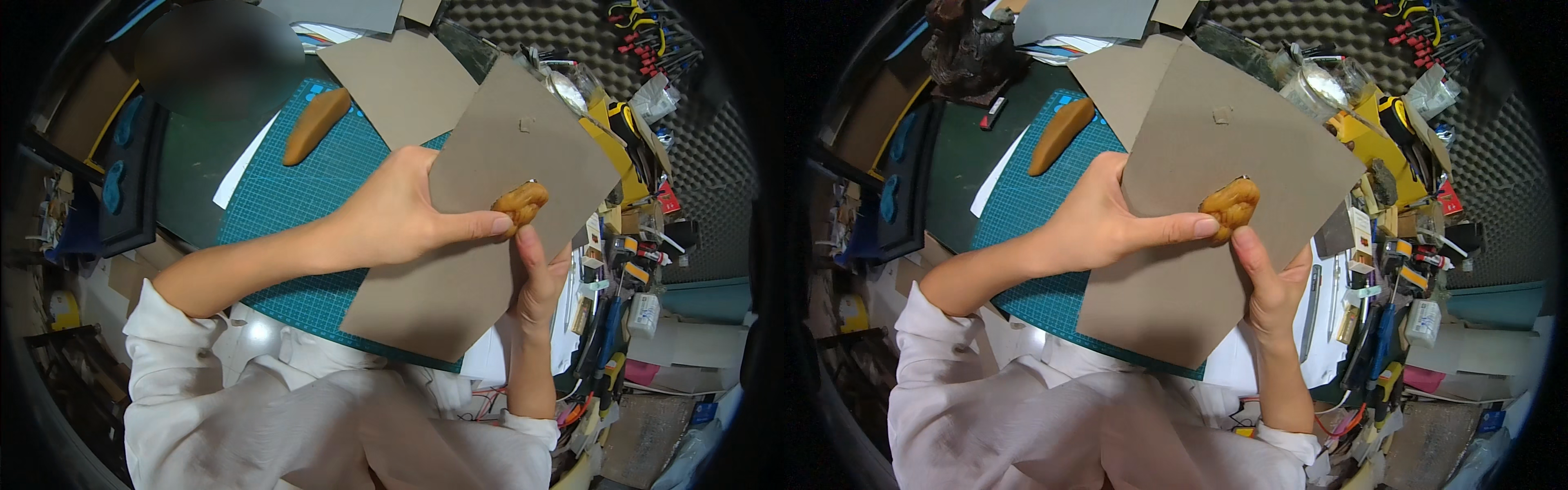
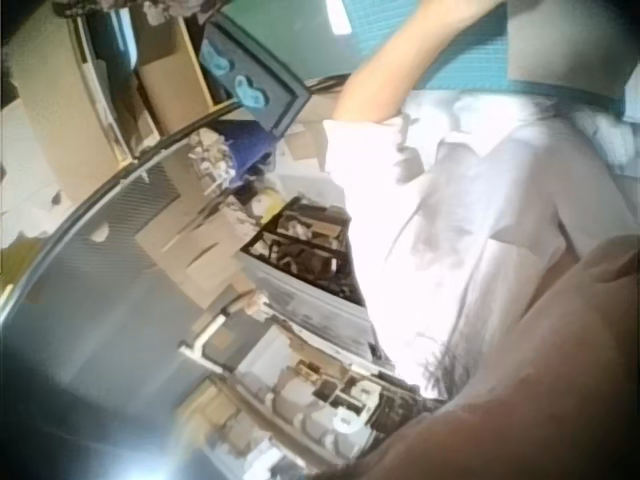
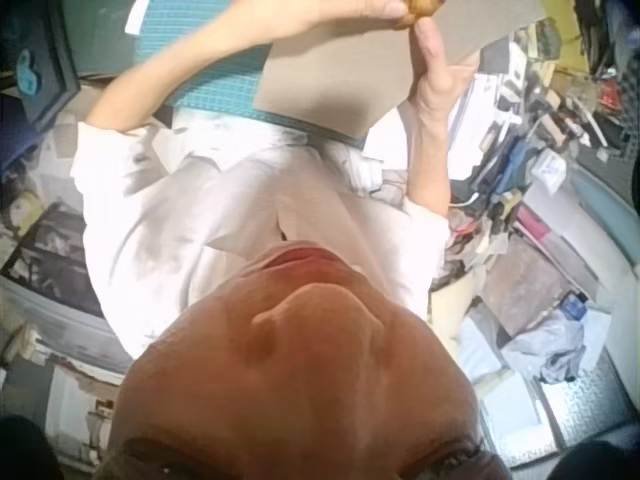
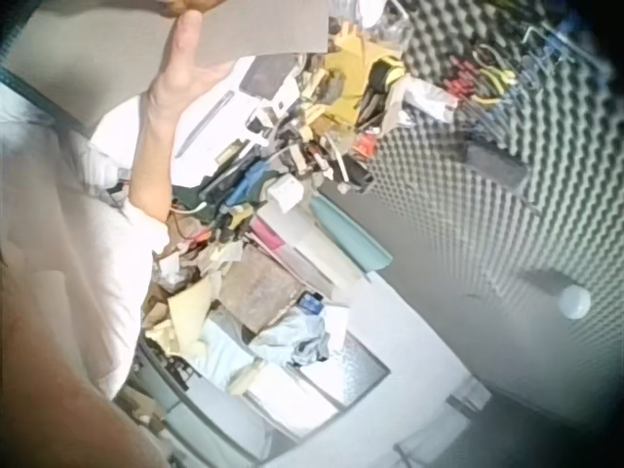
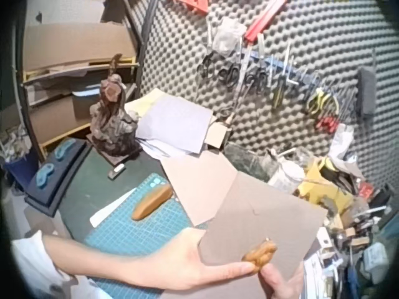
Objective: The person holds a small orange clay piece against a gray board and uses a craft knife to carve and shape it. They repeatedly rotate the clay, refine the edges, and remove small shavings while working over a green cutting mat in a cluttered workshop.
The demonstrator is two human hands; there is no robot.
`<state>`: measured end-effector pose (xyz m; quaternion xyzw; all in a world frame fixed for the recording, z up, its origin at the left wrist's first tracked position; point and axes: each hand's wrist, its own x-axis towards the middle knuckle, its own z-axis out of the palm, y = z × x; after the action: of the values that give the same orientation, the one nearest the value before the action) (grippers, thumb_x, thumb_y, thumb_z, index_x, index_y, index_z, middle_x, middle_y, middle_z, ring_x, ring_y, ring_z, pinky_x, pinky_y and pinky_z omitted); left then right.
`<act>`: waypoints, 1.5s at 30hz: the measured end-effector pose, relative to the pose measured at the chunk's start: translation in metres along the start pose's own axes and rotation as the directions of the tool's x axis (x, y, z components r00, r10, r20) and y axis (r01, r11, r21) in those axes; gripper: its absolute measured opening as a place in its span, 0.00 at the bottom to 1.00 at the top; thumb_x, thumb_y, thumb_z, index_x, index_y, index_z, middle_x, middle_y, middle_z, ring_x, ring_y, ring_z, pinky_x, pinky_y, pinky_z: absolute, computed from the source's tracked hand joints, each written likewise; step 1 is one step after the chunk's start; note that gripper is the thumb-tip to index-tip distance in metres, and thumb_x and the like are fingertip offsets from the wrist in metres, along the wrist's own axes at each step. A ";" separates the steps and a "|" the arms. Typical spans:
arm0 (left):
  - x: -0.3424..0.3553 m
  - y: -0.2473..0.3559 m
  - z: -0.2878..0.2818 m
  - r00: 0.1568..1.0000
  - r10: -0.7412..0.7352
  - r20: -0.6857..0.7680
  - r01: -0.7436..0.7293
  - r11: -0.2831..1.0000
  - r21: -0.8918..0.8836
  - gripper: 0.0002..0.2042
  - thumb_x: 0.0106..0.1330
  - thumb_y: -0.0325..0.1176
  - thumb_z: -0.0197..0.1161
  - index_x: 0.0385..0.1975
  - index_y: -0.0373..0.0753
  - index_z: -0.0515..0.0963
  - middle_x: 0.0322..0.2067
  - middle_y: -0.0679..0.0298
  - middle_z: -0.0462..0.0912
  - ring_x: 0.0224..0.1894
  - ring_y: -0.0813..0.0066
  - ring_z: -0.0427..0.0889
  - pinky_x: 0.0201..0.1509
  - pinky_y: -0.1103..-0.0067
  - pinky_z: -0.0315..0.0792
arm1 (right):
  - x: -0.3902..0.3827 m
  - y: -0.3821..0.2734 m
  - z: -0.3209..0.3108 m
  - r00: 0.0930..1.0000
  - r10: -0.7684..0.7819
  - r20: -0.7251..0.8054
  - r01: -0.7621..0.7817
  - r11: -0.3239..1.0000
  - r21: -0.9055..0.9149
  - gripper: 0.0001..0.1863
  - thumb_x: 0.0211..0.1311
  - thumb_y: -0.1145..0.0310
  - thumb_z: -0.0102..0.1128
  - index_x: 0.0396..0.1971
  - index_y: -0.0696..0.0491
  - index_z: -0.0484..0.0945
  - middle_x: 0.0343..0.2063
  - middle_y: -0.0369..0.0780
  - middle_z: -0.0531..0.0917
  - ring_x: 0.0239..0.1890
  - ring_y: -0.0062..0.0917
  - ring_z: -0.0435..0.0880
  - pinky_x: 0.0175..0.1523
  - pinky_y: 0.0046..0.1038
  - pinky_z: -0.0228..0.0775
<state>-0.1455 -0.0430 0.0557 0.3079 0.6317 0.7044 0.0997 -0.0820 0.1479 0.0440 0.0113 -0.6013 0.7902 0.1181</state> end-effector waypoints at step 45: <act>0.018 -0.014 0.004 0.973 -0.228 -0.037 0.228 0.974 0.004 0.26 0.53 0.41 0.74 0.45 0.27 0.75 0.38 0.53 0.82 0.39 0.69 0.83 0.47 0.75 0.78 | 0.011 0.000 -0.010 0.989 0.148 -0.011 -0.147 0.985 0.096 0.17 0.66 0.62 0.53 0.48 0.57 0.74 0.42 0.39 0.80 0.45 0.21 0.79 0.53 0.23 0.68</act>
<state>-0.1610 -0.0277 0.0480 0.2210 0.6675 0.6911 0.1672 -0.0914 0.1596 0.0430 -0.0348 -0.5612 0.8245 0.0641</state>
